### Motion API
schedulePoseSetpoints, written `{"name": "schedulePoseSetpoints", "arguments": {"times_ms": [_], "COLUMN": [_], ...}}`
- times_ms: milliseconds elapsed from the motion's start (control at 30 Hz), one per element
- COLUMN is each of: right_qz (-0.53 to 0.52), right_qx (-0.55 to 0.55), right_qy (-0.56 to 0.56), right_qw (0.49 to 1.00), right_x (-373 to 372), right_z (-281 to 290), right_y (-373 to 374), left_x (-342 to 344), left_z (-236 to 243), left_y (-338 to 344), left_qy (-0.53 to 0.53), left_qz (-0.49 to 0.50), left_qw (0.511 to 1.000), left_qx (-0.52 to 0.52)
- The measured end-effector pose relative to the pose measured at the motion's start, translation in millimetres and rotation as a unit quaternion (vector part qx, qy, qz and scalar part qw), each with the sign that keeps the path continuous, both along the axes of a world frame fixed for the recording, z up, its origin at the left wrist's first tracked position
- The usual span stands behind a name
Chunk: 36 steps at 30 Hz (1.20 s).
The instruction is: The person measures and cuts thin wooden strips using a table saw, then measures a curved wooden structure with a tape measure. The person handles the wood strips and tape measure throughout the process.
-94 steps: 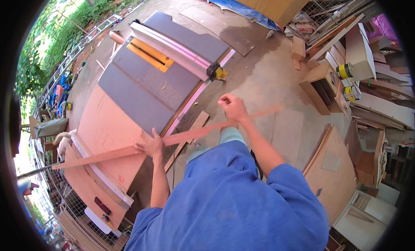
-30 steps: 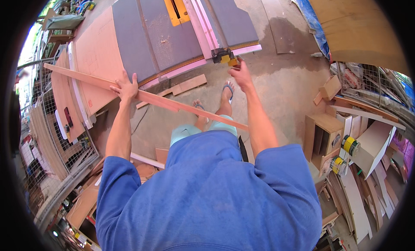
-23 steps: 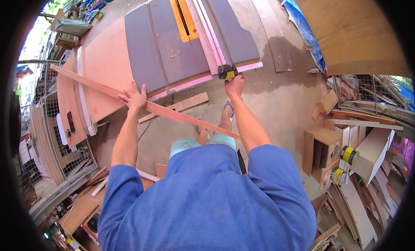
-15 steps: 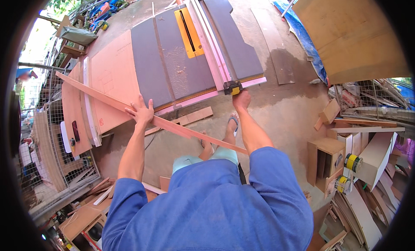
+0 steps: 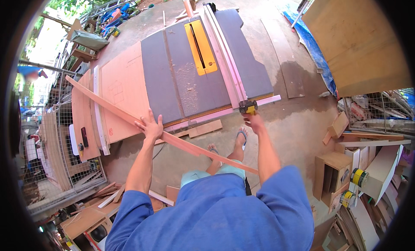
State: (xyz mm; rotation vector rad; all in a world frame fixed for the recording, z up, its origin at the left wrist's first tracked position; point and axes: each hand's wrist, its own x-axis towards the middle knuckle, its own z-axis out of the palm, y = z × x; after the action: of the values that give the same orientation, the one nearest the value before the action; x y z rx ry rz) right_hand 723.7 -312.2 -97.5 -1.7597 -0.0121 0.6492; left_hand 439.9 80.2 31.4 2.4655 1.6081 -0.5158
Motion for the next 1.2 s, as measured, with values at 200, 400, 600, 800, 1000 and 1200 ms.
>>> {"name": "schedulePoseSetpoints", "arguments": {"times_ms": [200,400,600,800,1000,1200], "right_qz": [-0.036,-0.074,0.132,-0.225,-0.301,-0.29], "right_qx": [-0.285,-0.225,0.444,0.33,0.192,0.11], "right_qy": [-0.397,-0.279,0.585,0.246,0.039,0.219], "right_qw": [0.872,0.931,0.665,0.883,0.933,0.925], "right_x": [-29,-12,45,-17,-43,-29], "right_z": [20,-33,-46,40,9,-10], "right_y": [32,28,-39,-38,13,14], "left_x": [7,8,19,-3,1,4], "left_z": [-4,-3,-13,-31,-29,-29], "left_y": [-2,1,5,9,11,8], "left_qy": [-0.003,0.0,-0.01,-0.002,-0.006,-0.011], "left_qz": [-0.006,-0.011,-0.02,-0.019,-0.028,-0.03], "left_qw": [1.0,1.0,1.0,1.0,0.999,0.999], "left_qx": [-0.001,0.006,0.013,0.016,0.021,0.019]}}
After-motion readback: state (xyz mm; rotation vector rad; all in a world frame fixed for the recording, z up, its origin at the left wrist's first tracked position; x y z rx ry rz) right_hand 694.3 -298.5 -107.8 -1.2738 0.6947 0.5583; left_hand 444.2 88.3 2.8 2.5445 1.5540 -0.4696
